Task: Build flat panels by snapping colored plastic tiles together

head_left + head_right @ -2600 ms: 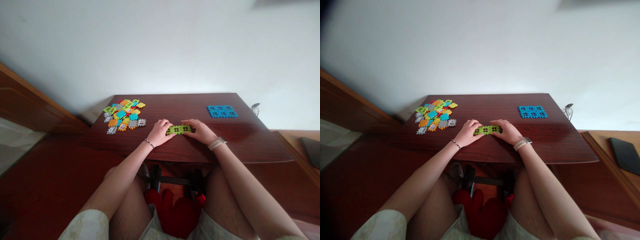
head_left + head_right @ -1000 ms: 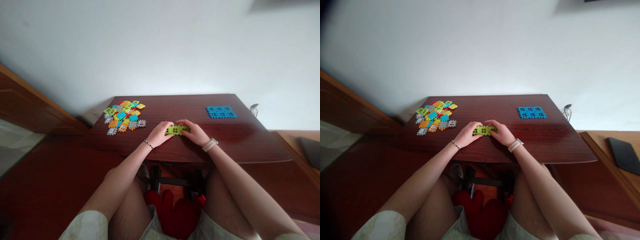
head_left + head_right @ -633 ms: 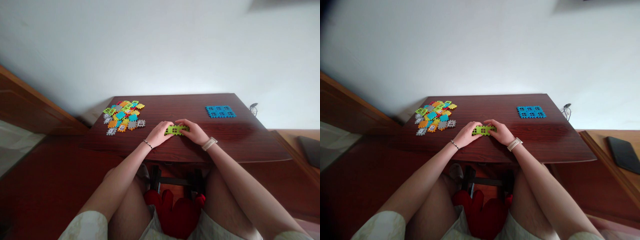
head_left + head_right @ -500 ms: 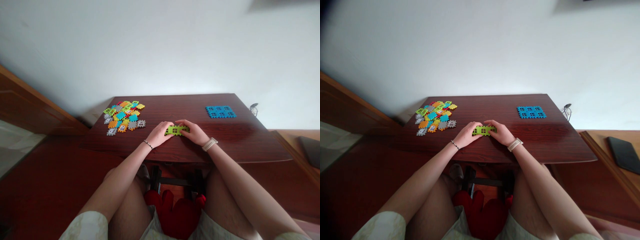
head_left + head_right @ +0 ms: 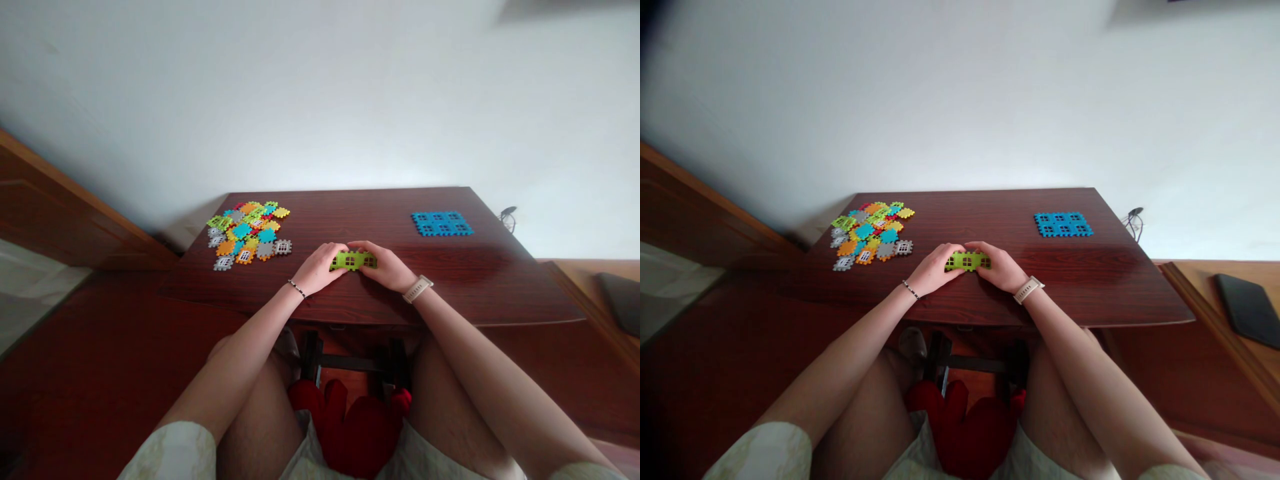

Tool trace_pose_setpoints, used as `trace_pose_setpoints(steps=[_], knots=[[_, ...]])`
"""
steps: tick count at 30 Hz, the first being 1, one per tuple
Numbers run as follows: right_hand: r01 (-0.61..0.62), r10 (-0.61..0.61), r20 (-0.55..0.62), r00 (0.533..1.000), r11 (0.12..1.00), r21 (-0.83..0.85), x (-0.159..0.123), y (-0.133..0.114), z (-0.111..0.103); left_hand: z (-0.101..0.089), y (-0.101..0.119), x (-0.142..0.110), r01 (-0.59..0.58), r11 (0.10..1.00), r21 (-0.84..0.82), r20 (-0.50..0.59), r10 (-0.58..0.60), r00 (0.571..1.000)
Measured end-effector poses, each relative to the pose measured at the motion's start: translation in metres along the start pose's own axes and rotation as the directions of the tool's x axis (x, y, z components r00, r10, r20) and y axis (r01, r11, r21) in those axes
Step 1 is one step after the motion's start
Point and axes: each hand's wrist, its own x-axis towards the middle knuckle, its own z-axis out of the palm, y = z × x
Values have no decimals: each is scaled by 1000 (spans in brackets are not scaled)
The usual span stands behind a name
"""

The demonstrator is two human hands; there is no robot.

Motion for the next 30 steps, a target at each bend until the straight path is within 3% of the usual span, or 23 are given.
trace_pose_setpoints(steps=[9, 17, 30], knots=[[3, -3, -16, 1000, 1000, 29, -2, -2, 1, 0, 0, -1, -1, 1000, 11, 2, 1, 1000], [-78, 81, -85, 993, 996, 39, -2, -2, 3, 1, -1, 0, -10, 1000, 16, 1, 10, 1000], [-72, 81, -107, 991, 993, 92, -1, 6, 5, 2, -2, -1, -16, 1000, 4, -14, 16, 1000]])
